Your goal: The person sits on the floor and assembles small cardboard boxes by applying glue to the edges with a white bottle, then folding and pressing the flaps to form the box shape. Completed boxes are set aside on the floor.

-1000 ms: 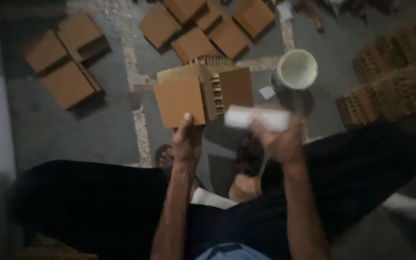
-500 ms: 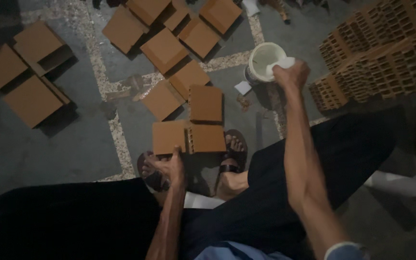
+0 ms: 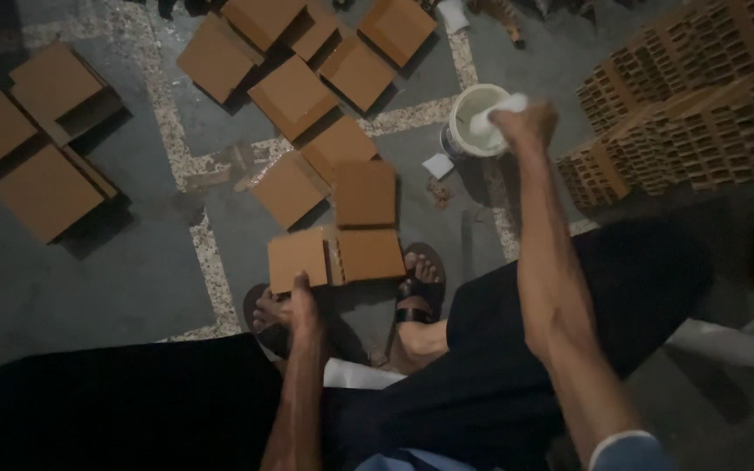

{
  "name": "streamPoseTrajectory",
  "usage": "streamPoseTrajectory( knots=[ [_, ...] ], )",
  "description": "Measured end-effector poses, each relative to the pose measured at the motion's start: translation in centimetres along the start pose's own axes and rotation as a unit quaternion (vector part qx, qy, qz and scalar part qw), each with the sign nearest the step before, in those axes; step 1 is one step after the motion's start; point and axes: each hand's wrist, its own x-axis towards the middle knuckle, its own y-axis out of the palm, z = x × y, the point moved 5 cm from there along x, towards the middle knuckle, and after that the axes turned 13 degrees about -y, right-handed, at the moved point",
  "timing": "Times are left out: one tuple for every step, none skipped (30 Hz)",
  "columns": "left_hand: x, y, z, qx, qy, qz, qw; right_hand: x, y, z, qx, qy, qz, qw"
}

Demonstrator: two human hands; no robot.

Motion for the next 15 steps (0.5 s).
streamPoseTrajectory(
  knots=[
    [0.8,1.1,1.0,-0.042,-0.029,0.031,0.998,-0.2,-1.0,-0.1,0.047,0.012,-0.043,0.998],
    [1.4,2.5,1.9,-0.084,-0.061,0.064,0.993,-0.4,-1.9,0.0,0.055,0.005,-0.047,0.997],
    [1.9,3.7,2.9,-0.126,-0.092,0.096,0.983,-0.7,-3.0,0.1,0.063,-0.001,-0.051,0.997],
    [2.1,4.4,3.3,-0.152,-0.064,0.075,0.983,-1.0,-3.8,0.6,0.073,-0.01,-0.056,0.996],
    [2.1,5.3,3.6,-0.179,-0.035,0.054,0.982,-1.7,-4.4,1.1,0.047,-0.01,-0.048,0.998],
    [2.0,5.6,3.9,-0.204,-0.008,0.03,0.978,-2.6,-4.7,1.8,0.021,-0.011,-0.038,0.999],
    [1.9,6.4,4.1,-0.207,0.005,0.056,0.977,-3.7,-4.9,2.5,-0.004,-0.012,-0.028,1.0],
    [1.7,7.0,4.3,-0.209,0.016,0.079,0.975,-5.0,-4.5,3.0,-0.003,0.019,0.007,1.0],
    [1.5,7.2,4.2,-0.212,0.028,0.1,0.972,-6.6,-4.3,3.3,-0.002,0.051,0.042,0.998],
    [1.4,7.2,4.2,-0.145,0.032,0.101,0.984,-8.4,-3.9,3.5,-0.003,0.081,0.079,0.994],
    [1.3,7.1,4.0,-0.077,0.035,0.101,0.991,-10.1,-3.3,4.3,0.061,0.061,0.087,0.993],
    [1.0,6.8,3.6,-0.037,0.06,0.104,0.992,-11.8,-2.6,4.9,0.123,0.042,0.095,0.987],
    [0.6,6.5,3.2,0.004,0.083,0.108,0.991,-13.3,-2.0,5.4,0.185,0.025,0.103,0.977],
    [0.3,6.3,2.4,0.045,0.108,0.114,0.987,-14.8,-1.1,6.0,0.18,0.015,0.113,0.977],
    [-0.1,6.0,1.9,0.049,0.114,0.136,0.983,-16.5,0.4,6.8,0.176,0.005,0.124,0.977]
  ],
)
